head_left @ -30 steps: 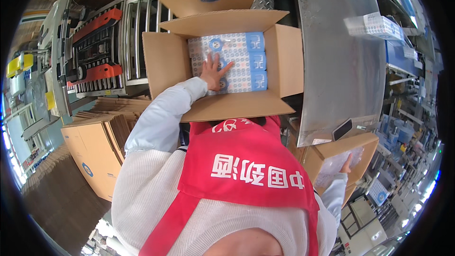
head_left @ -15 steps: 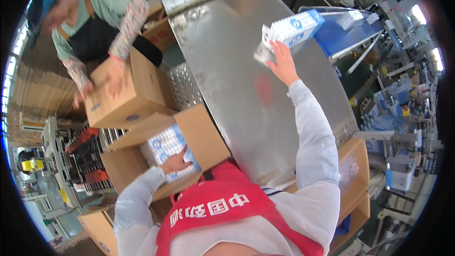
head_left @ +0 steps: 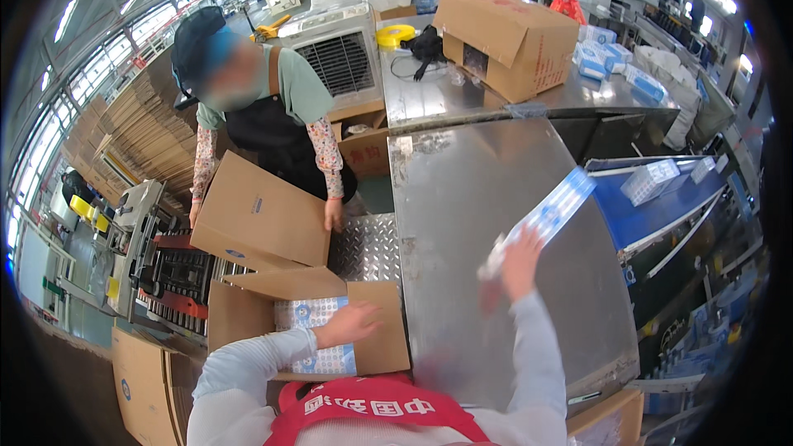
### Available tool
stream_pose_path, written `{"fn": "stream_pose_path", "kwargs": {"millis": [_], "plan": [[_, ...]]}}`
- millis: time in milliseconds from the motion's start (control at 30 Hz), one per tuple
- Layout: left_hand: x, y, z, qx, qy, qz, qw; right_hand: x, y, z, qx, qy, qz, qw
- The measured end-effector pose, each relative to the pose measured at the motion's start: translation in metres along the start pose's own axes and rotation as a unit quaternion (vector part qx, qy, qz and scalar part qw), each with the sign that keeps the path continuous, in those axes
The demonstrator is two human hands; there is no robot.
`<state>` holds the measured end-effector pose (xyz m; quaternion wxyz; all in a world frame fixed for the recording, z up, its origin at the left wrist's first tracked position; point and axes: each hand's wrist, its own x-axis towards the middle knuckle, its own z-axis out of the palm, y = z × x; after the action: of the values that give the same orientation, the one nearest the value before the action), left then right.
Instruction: The person places small blue and white product boxes into a larger cardboard shipping box. They arrange the items inside, close the flaps of the shipping box, and then move the completed box onto a conveyor belt.
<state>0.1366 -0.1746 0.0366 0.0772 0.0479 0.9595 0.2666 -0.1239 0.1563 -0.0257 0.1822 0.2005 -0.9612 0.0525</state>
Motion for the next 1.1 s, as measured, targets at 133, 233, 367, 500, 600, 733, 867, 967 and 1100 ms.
{"fn": "stream_pose_path", "kwargs": {"millis": [133,233,367,500,600,733,867,967,1100], "plan": [[0.065,0.049,0.017,-0.046,0.060,0.148,0.986,-0.099,-0.091,-0.056,0.231,-0.082,-0.204,0.948],[0.101,0.082,0.026,-0.010,0.069,0.200,0.977,-0.081,-0.097,-0.071,0.212,-0.091,-0.200,0.952],[0.140,0.099,0.047,0.071,0.052,0.260,0.962,-0.002,-0.027,-0.001,0.090,0.033,-0.026,0.995],[0.143,0.100,0.044,0.168,0.010,0.261,0.951,0.068,0.004,0.017,0.236,-0.112,0.157,0.953],[0.145,0.104,0.044,0.157,0.010,0.237,0.959,0.090,0.012,0.040,0.376,-0.141,0.157,0.902],[0.142,0.108,0.049,0.158,0.023,0.189,0.969,0.137,0.060,0.021,0.274,-0.161,0.000,0.948],[0.133,0.104,0.048,0.143,0.067,0.157,0.975,0.146,0.124,-0.007,0.005,-0.075,0.115,0.990],[0.146,0.116,0.052,0.121,0.082,0.189,0.971,0.103,0.207,0.051,-0.200,-0.098,0.037,0.974],[0.135,0.107,0.047,0.118,0.095,0.151,0.977,0.095,0.157,0.049,-0.155,0.007,0.027,0.988]]}}
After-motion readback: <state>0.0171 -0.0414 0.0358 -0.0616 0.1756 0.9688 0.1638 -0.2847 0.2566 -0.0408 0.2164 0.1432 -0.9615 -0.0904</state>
